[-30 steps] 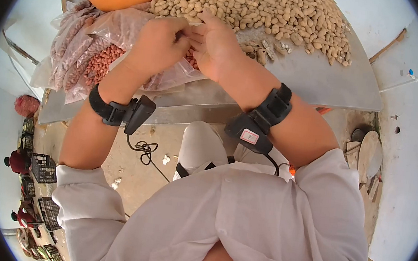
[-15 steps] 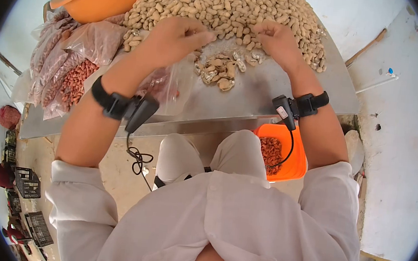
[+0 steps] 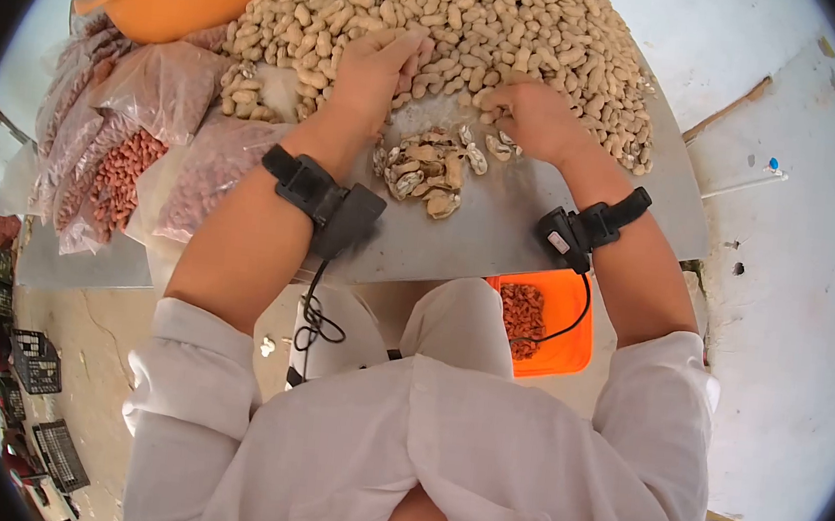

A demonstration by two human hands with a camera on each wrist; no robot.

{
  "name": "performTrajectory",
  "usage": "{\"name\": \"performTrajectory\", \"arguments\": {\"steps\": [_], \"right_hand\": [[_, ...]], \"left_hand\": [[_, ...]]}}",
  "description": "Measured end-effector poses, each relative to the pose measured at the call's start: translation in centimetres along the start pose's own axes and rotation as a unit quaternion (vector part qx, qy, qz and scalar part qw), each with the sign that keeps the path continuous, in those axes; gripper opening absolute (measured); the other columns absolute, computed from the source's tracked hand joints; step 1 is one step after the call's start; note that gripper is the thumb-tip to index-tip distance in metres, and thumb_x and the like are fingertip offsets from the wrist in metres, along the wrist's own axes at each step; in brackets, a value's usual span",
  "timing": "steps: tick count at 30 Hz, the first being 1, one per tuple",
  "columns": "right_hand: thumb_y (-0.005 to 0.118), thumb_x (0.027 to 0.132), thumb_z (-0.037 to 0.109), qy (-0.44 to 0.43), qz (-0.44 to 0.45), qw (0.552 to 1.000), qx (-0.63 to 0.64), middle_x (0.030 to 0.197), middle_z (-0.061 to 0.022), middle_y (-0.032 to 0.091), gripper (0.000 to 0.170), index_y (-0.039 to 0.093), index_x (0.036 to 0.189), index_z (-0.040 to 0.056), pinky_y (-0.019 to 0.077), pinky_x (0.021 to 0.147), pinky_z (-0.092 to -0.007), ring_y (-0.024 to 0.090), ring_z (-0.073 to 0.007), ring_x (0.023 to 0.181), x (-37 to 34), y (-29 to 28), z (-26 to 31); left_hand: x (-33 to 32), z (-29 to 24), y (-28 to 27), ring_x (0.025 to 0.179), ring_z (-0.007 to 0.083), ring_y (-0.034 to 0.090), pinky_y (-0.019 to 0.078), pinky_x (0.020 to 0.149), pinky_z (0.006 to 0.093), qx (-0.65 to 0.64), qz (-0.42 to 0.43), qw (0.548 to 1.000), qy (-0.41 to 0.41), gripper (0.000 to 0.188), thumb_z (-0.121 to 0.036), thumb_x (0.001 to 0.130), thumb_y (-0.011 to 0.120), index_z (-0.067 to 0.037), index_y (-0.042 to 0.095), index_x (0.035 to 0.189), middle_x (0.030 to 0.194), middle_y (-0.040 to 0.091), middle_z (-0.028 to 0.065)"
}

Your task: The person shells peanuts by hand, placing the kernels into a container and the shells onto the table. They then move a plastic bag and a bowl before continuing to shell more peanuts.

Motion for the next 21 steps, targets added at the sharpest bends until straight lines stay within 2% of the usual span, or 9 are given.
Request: {"name": "performTrajectory", "arguments": {"steps": [3,6,9,12,15,19,21], "right_hand": [[0.062,0.073,0.008,-0.022,0.052,0.998,0.006,0.090,-0.0122,0.058,0.016,0.065,0.089,0.0083,0.0460,0.074,-0.0375,0.057,-0.0299,0.085,0.5,0.4,1.2],[0.063,0.073,0.008,-0.055,0.033,0.997,0.037,0.085,-0.0098,0.059,0.015,0.062,0.088,0.0056,0.0453,0.069,-0.0349,0.057,-0.0271,0.079,0.2,0.1,2.6],[0.062,0.074,0.008,-0.068,-0.004,0.992,0.108,0.081,-0.0082,0.059,0.013,0.061,0.087,0.0032,0.0452,0.065,-0.0322,0.057,-0.0211,0.074,-0.1,-0.9,2.2],[0.060,0.080,0.014,0.005,0.010,0.988,0.157,0.078,-0.0115,0.059,0.014,0.059,0.086,0.0015,0.0448,0.065,-0.0335,0.057,-0.0252,0.073,-0.2,-2.7,0.0],[0.057,0.082,0.015,0.091,0.036,0.961,0.260,0.075,-0.0124,0.059,0.016,0.056,0.089,0.0002,0.0441,0.063,-0.0326,0.056,-0.0247,0.070,-0.5,-2.0,-2.8],[0.056,0.082,0.012,0.053,0.040,0.974,0.215,0.075,-0.0131,0.059,0.015,0.054,0.090,0.0000,0.0442,0.063,-0.0327,0.056,-0.0244,0.071,-0.8,-1.9,-2.3],[0.056,0.081,0.011,0.039,0.023,0.983,0.178,0.075,-0.0129,0.058,0.014,0.054,0.089,0.0000,0.0442,0.063,-0.0326,0.056,-0.0240,0.070,-0.9,-1.9,-2.6]], "left_hand": [[0.1,0.3,0.1,0.051,0.0042,0.036,0.0276,0.046,0.0175,0.033,0.027,0.999,0.015,0.024,-0.022,0.088,0.055,0.000,0.063,0.090,0.060,0.045,-0.0048],[0.0,0.8,0.4,0.052,0.0041,0.036,0.0286,0.046,0.0179,0.071,0.058,0.996,-0.003,0.023,-0.023,0.088,0.055,-0.001,0.064,0.089,0.062,0.046,-0.0050],[-0.2,1.1,0.7,0.054,0.0043,0.038,0.0305,0.048,0.0182,0.134,0.078,0.988,-0.021,0.022,-0.023,0.087,0.056,-0.002,0.065,0.088,0.065,0.049,-0.0043],[-0.2,1.6,1.0,0.058,0.0056,0.042,0.0356,0.052,0.0192,0.227,0.109,0.967,-0.033,0.021,-0.022,0.087,0.056,-0.003,0.065,0.090,0.071,0.054,-0.0021],[-0.2,2.1,1.6,0.065,0.0084,0.048,0.0415,0.060,0.0217,0.288,0.144,0.947,-0.022,0.022,-0.020,0.087,0.055,-0.002,0.065,0.094,0.078,0.059,0.0007],[-0.2,2.7,2.0,0.076,0.0118,0.054,0.0456,0.069,0.0263,0.301,0.186,0.935,0.034,0.022,-0.017,0.086,0.055,0.000,0.064,0.098,0.087,0.062,0.0029],[-0.4,2.8,1.9,0.078,0.0120,0.055,0.0455,0.070,0.0265,0.312,0.188,0.931,0.030,0.021,-0.016,0.086,0.055,0.000,0.064,0.097,0.088,0.062,0.0036]]}}
Point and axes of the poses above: each hand's wrist, its own x-axis towards the middle knuckle, its own y-axis out of the palm, z = x × y, the point moved 7 cm from there along x, towards the middle knuckle
